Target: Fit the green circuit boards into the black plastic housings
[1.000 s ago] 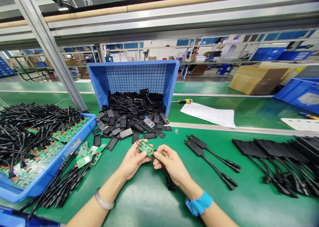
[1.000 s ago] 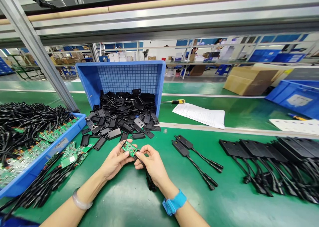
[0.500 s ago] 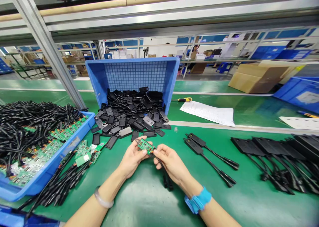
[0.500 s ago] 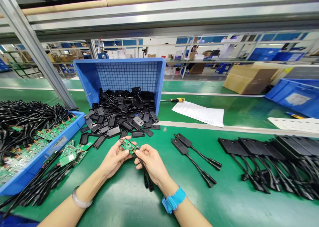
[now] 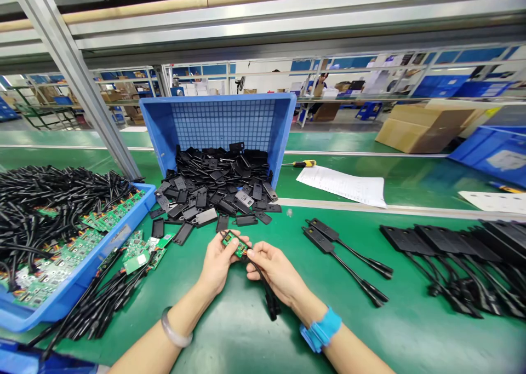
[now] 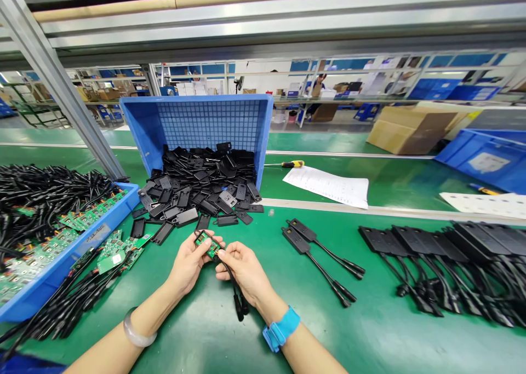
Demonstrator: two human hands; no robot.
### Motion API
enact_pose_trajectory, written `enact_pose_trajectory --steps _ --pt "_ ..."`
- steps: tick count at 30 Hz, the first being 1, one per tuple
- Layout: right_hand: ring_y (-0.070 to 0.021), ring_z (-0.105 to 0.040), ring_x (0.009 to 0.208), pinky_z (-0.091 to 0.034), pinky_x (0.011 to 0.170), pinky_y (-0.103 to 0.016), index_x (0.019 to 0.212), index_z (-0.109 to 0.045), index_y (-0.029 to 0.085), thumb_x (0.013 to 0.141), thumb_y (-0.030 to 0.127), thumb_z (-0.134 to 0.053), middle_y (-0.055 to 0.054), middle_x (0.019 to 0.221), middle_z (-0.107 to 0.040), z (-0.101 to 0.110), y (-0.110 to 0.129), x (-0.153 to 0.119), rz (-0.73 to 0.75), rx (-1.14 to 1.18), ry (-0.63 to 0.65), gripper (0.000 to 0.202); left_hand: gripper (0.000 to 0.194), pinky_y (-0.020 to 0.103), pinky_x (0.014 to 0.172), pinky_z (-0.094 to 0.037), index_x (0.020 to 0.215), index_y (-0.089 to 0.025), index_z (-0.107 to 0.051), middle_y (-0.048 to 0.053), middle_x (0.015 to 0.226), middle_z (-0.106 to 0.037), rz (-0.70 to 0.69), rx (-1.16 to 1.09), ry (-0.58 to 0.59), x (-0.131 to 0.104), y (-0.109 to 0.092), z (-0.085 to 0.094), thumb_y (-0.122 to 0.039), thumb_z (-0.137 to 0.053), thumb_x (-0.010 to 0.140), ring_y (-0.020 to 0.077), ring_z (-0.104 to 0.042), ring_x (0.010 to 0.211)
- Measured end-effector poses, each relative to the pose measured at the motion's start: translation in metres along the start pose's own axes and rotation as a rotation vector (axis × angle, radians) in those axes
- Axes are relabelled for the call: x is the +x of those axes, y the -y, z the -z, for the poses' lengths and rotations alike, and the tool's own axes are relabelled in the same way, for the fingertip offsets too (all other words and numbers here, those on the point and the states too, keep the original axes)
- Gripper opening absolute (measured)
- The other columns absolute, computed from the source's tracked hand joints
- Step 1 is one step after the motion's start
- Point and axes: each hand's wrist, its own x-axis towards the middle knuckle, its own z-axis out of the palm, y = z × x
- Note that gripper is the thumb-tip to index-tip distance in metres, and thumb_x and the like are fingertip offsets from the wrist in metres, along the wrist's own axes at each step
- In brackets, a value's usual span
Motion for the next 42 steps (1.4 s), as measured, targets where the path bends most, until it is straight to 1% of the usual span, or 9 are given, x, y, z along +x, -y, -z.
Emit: enact_pose_trajectory --steps 5,8,11,15,21,29,36,39,42 --pt "-0.0098 -0.056 0.043 -0.048 0.041 -0.021 0.078 -0.049 0.019 0.060 0.049 -0.077 0.009 0.055 -0.053 0.005 -0.003 0.001 -0.006 -0.257 0.060 0.045 0.031 0.032 0.074 -0.053 0.096 -0.015 -0.053 0.008 0.090 -0.068 -0.034 0.052 -0.035 0.000 -0.003 0.002 -0.033 -0.068 0.076 0.0204 -0.067 0.085" --pt "-0.0086 -0.053 0.039 -0.039 0.037 -0.018 0.072 -0.052 0.018 0.067 0.045 -0.071 0.007 0.052 -0.053 0.008 -0.005 0.002 0.123 -0.530 0.030 0.034 0.036 0.033 0.074 -0.053 0.101 -0.015 -0.052 0.009 0.093 -0.069 -0.061 0.105 -0.048 0.000 -0.002 0.004 -0.035 -0.067 0.076 0.0218 -0.067 0.087" --pt "-0.0083 -0.052 0.042 -0.038 0.041 -0.018 0.069 -0.055 0.018 0.073 0.040 -0.065 0.005 0.054 -0.054 0.010 -0.005 0.002 0.271 -0.671 -0.025 0.025 0.043 0.035 0.076 -0.053 0.108 -0.016 -0.048 0.011 0.096 -0.069 -0.086 0.180 -0.058 0.001 0.001 0.004 -0.040 -0.065 0.077 0.0230 -0.067 0.089" --pt "-0.0095 -0.053 0.044 -0.041 0.045 -0.020 0.066 -0.056 0.018 0.080 0.043 -0.056 0.002 0.055 -0.057 0.008 -0.005 0.001 0.324 -0.668 -0.020 0.029 0.042 0.035 0.074 -0.053 0.107 -0.018 -0.046 0.011 0.098 -0.069 -0.081 0.218 -0.043 0.002 0.003 0.004 -0.044 -0.062 0.078 0.0238 -0.067 0.091" --pt "-0.0102 -0.055 0.045 -0.042 0.046 -0.020 0.063 -0.056 0.018 0.080 0.048 -0.054 0.001 0.055 -0.059 0.004 -0.010 0.003 0.347 -0.584 -0.057 0.035 0.039 0.035 0.076 -0.052 0.099 -0.018 -0.046 0.009 0.092 -0.071 -0.043 0.073 -0.052 0.001 -0.001 0.002 -0.041 -0.066 0.075 0.0237 -0.067 0.092" --pt "-0.0088 -0.049 0.039 -0.037 0.041 -0.019 0.060 -0.052 0.019 0.080 0.054 -0.052 0.003 0.049 -0.054 0.004 -0.010 0.007 0.267 -0.558 0.008 0.040 0.039 0.035 0.074 -0.053 0.097 -0.018 -0.046 0.009 0.092 -0.071 -0.013 0.011 -0.060 -0.003 -0.002 0.001 -0.041 -0.068 0.074 0.0236 -0.067 0.089" --pt "-0.0104 -0.054 0.051 -0.040 0.054 -0.020 0.069 -0.055 0.020 0.089 0.024 -0.051 0.004 0.055 -0.057 -0.008 -0.003 0.000 0.423 -0.990 -0.219 0.021 0.045 0.035 0.076 -0.054 0.097 -0.018 -0.050 0.009 0.094 -0.071 -0.136 0.207 -0.139 -0.006 -0.004 -0.003 -0.047 -0.070 0.070 0.0244 -0.067 0.090" --pt "-0.0117 -0.059 0.062 -0.042 0.058 -0.019 0.072 -0.058 0.021 0.089 0.030 -0.056 0.003 0.065 -0.063 -0.008 0.000 0.001 0.492 -1.168 -0.231 0.019 0.049 0.033 0.072 -0.056 0.097 -0.019 -0.054 0.006 0.090 -0.072 -0.093 0.242 -0.152 0.000 -0.006 0.002 -0.049 -0.073 0.064 0.0242 -0.067 0.087" --pt "-0.0122 -0.062 0.074 -0.044 0.065 -0.019 0.079 -0.059 0.021 0.086 0.043 -0.059 0.003 0.077 -0.067 -0.001 0.004 0.003 0.657 -1.328 -0.185 0.023 0.048 0.031 0.060 -0.057 0.089 -0.020 -0.059 0.002 0.080 -0.073 0.068 0.248 -0.168 0.011 0.000 0.013 -0.046 -0.078 0.054 0.0250 -0.068 0.075"
